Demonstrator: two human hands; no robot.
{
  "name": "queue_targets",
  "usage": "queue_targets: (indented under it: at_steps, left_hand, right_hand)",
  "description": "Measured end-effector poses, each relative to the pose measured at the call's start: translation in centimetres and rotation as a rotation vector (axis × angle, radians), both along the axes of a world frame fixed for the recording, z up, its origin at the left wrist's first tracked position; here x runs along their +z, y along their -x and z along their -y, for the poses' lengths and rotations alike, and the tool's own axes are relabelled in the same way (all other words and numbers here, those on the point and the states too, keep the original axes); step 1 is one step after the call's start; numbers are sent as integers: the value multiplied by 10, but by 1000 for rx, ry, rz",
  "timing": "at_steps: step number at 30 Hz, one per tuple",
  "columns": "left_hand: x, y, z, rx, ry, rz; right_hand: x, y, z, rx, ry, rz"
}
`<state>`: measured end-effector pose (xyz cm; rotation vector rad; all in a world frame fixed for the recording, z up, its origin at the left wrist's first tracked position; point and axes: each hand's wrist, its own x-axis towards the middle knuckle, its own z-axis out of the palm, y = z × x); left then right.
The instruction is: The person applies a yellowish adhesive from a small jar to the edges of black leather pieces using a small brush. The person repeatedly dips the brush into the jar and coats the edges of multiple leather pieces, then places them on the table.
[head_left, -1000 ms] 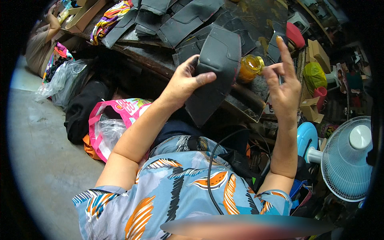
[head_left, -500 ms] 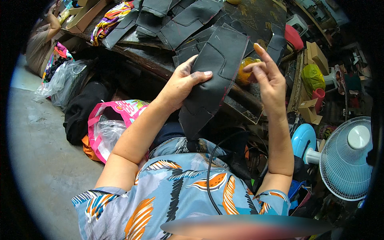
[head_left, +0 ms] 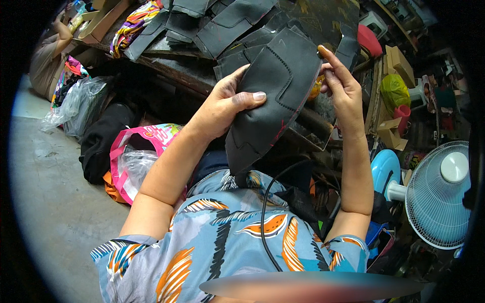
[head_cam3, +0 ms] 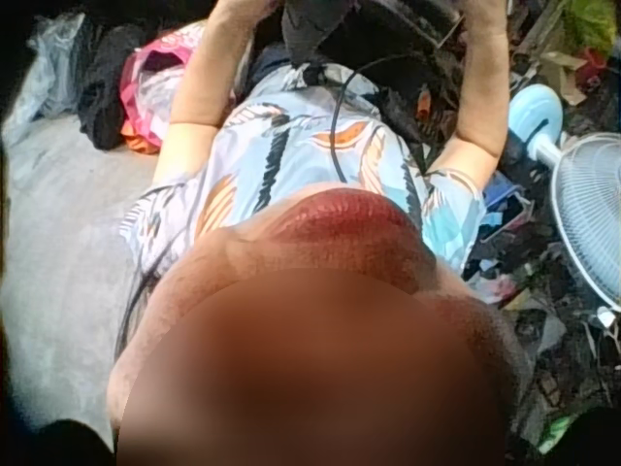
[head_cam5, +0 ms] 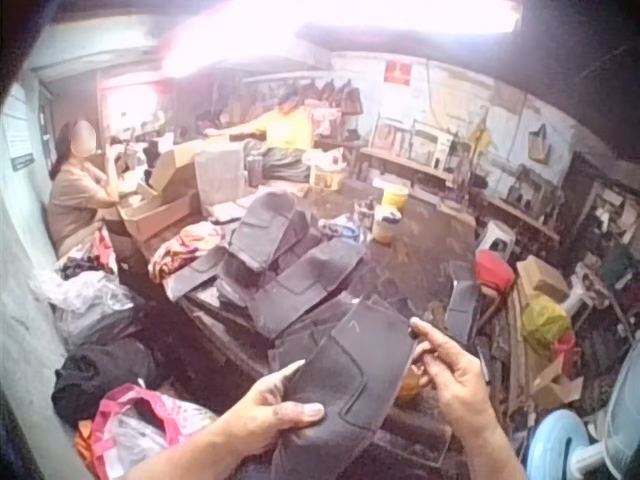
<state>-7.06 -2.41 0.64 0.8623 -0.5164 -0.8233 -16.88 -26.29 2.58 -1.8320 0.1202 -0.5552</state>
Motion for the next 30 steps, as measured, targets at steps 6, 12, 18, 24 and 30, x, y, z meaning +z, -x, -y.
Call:
queue_targets:
  at_steps: [6, 12, 18, 24, 30]
  left_hand:
    - [2, -1, 2, -18, 45, -15]
    - [1, -1, 3, 4, 64, -5]
    - [2, -3, 6, 13, 66, 8]
    - [3, -4, 10, 7, 98, -7]
    - [1, -6, 18, 74, 72, -6]
  right_hand:
    - [-1, 8, -5, 136, -218, -22]
    - [-3, 20, -17, 225, -165, 20]
    - [1, 27, -27, 235, 191, 138]
    - [-1, 30, -38, 113, 628, 245]
    - [-5, 30, -43, -16, 941, 341]
